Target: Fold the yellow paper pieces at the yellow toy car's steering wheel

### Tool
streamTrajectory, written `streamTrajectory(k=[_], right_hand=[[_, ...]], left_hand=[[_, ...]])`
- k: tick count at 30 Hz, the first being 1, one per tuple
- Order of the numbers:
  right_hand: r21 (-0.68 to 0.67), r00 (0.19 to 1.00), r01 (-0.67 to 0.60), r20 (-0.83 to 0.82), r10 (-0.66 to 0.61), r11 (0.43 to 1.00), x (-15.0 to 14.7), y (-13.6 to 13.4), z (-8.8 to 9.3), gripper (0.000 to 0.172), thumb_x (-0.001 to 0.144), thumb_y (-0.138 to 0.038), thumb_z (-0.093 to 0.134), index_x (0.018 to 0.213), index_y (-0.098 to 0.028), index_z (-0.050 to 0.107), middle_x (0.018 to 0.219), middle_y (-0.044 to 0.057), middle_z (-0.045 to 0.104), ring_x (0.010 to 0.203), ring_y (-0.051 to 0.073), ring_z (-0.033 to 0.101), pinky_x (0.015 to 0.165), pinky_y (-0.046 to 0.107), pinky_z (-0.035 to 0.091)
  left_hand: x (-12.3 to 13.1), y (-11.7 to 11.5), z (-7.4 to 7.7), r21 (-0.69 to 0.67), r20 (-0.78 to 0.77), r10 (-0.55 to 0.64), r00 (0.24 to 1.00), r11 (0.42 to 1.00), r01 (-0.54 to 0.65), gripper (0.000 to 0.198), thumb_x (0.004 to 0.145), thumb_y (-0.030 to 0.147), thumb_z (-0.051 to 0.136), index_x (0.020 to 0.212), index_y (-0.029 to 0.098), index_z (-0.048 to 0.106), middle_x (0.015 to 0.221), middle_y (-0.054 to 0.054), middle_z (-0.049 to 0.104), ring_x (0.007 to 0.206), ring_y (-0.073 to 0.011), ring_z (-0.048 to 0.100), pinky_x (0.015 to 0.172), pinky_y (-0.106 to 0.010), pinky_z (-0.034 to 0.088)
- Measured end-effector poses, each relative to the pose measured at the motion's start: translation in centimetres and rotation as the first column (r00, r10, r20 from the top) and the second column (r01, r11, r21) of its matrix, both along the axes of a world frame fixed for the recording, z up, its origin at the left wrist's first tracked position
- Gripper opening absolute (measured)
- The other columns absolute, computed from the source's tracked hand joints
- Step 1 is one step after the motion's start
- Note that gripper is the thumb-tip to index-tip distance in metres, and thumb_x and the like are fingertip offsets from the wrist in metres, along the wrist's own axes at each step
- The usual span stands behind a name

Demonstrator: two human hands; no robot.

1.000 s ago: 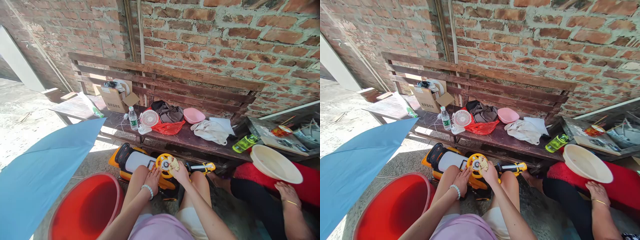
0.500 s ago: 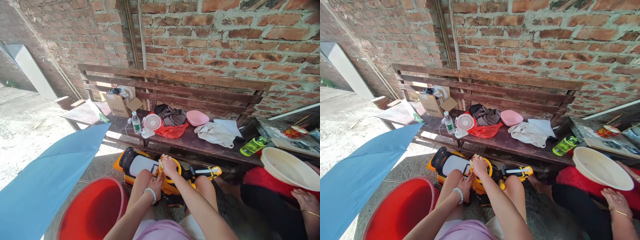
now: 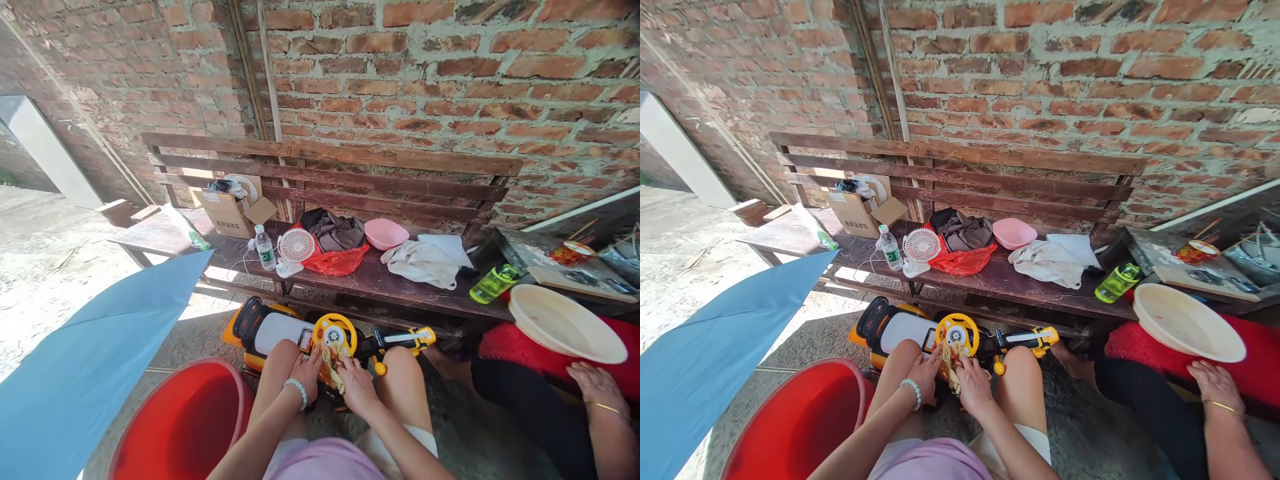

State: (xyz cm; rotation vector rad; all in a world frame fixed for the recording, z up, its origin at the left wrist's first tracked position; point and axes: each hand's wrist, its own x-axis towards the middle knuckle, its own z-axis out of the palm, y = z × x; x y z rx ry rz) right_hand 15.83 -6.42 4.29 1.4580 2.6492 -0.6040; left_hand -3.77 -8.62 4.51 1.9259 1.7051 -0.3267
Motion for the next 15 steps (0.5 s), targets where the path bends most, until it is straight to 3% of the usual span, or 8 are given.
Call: streamTrajectory(k=[3, 6, 9, 12, 15], right_hand=[[0.033, 0.999, 0.034, 0.008, -0.034, 0.999, 0.1, 2.3, 2.2, 0.037, 0.085, -0.008, 0.051, 0.109, -0.025, 0.074, 0.130, 0.008, 0.068, 0.120, 0.027, 0.058, 0.093, 0.036, 0.052], [0.127, 0.999, 0.036, -0.026, -0.033, 0.991, -1.5, 5.8, 5.1, 0.034, 0.089, -0.012, 0.053, 0.115, -0.024, 0.072, 0.132, 0.008, 0.067, 0.123, 0.027, 0.055, 0.096, 0.035, 0.049], [0.188, 0.993, -0.095, -0.051, 0.106, 0.978, -4.2, 8.7, 6.7, 0.032, 0.091, -0.016, 0.057, 0.119, -0.024, 0.071, 0.134, 0.008, 0.065, 0.125, 0.026, 0.053, 0.100, 0.036, 0.046], [0.162, 0.949, -0.312, 0.005, 0.316, 0.936, -6.6, 10.1, 5.8, 0.029, 0.095, -0.015, 0.054, 0.116, -0.024, 0.072, 0.128, 0.008, 0.067, 0.126, 0.025, 0.053, 0.105, 0.038, 0.043], [0.123, 0.909, -0.417, 0.049, 0.414, 0.901, -7.6, 10.9, 3.6, 0.033, 0.098, -0.014, 0.050, 0.121, -0.024, 0.072, 0.130, 0.008, 0.067, 0.127, 0.025, 0.053, 0.105, 0.039, 0.042]], left_hand=[[0.0, 0.2, -0.1, 0.004, 0.046, -0.012, 0.999, 1.000, 0.012, 0.105, 0.076, 0.016, 0.060, 0.170, 0.022, 0.014, 0.177, -0.013, 0.020, 0.160, -0.0298, 0.030, 0.131, -0.046, 0.018], [0.1, 0.3, 0.0, 0.001, 0.086, 0.005, 0.996, 1.000, -0.005, 0.113, 0.073, 0.017, 0.063, 0.171, 0.027, 0.007, 0.176, -0.009, 0.025, 0.160, -0.0313, 0.028, 0.132, -0.048, 0.017], [0.1, 0.3, 0.1, -0.005, 0.093, 0.017, 0.995, 1.000, -0.017, 0.118, 0.071, 0.018, 0.064, 0.171, 0.028, 0.002, 0.176, -0.011, 0.023, 0.157, -0.0349, 0.034, 0.131, -0.052, 0.017], [0.0, 0.2, -0.3, 0.013, 0.077, 0.022, 0.997, 1.000, -0.023, 0.109, 0.076, 0.020, 0.062, 0.171, 0.026, 0.009, 0.176, -0.012, 0.023, 0.157, -0.0346, 0.034, 0.131, -0.052, 0.017], [0.0, 0.1, -1.4, 0.041, 0.051, 0.031, 0.998, 0.999, -0.033, 0.103, 0.078, 0.024, 0.067, 0.170, 0.024, 0.020, 0.175, -0.014, 0.027, 0.156, -0.0342, 0.037, 0.130, -0.049, 0.022]])
